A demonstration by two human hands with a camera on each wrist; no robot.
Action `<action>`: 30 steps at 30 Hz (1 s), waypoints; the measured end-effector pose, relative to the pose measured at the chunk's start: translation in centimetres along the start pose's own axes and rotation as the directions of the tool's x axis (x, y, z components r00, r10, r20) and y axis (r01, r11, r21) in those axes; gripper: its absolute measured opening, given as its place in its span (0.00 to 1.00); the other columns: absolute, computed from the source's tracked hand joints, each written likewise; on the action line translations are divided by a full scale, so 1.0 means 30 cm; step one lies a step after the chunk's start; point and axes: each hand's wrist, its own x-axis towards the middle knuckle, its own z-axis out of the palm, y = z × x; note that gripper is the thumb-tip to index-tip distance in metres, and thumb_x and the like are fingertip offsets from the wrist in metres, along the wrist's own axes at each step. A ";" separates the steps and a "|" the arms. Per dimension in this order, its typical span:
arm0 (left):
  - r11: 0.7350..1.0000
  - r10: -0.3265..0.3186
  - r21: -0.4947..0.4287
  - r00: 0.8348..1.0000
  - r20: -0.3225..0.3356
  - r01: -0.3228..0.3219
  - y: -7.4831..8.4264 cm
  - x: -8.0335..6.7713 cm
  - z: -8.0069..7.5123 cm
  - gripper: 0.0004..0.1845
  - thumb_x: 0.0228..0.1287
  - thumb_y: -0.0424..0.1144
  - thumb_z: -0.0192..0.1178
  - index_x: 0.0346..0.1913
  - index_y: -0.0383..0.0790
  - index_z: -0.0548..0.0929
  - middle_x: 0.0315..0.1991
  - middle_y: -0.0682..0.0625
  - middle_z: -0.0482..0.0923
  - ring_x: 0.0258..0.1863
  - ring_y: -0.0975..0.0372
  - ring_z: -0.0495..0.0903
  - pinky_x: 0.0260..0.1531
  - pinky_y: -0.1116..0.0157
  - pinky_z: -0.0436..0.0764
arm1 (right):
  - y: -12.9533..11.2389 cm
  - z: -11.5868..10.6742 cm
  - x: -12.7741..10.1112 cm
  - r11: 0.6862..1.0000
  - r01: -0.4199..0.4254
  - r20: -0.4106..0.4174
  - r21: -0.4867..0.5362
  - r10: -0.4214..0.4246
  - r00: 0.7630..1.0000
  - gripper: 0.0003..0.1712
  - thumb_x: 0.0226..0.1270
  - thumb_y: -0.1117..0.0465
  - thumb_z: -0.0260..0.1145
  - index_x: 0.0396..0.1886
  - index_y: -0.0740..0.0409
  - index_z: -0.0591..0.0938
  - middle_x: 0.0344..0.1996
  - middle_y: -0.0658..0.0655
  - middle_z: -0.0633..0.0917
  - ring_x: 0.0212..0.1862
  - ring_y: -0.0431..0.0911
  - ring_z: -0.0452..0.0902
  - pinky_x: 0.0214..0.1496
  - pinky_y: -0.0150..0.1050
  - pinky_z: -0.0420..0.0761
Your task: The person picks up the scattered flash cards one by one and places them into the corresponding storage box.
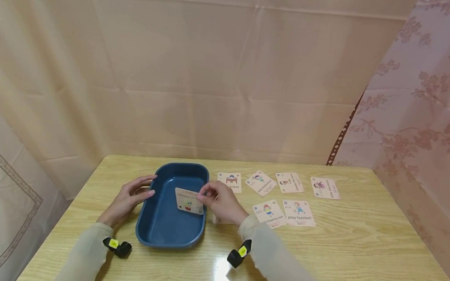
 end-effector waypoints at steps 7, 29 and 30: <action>1.000 0.000 -0.001 1.000 0.000 0.000 0.001 0.002 0.000 0.29 0.70 0.40 0.65 0.72 0.40 0.72 0.69 0.38 0.70 0.64 0.44 0.72 0.59 0.59 0.75 | 0.008 0.006 -0.001 1.000 -0.003 -0.012 -0.018 0.003 1.000 0.03 0.70 0.64 0.69 0.41 0.58 0.84 0.31 0.52 0.76 0.34 0.44 0.74 0.36 0.34 0.75; 1.000 -0.024 0.001 1.000 -0.008 0.024 0.005 -0.001 0.004 0.30 0.70 0.41 0.66 0.72 0.41 0.72 0.69 0.39 0.69 0.64 0.45 0.72 0.61 0.57 0.74 | 0.029 -0.058 -0.064 0.999 -0.035 -0.034 -0.033 0.034 0.999 0.10 0.70 0.60 0.70 0.45 0.61 0.83 0.30 0.53 0.78 0.34 0.46 0.74 0.38 0.37 0.76; 1.000 -0.024 -0.001 1.000 -0.008 0.024 0.005 -0.001 0.004 0.30 0.70 0.41 0.66 0.72 0.41 0.72 0.69 0.39 0.69 0.64 0.45 0.72 0.61 0.57 0.74 | 0.032 -0.063 -0.069 0.999 -0.039 -0.036 -0.030 0.038 0.999 0.11 0.70 0.60 0.70 0.45 0.62 0.83 0.30 0.53 0.78 0.34 0.46 0.74 0.38 0.37 0.75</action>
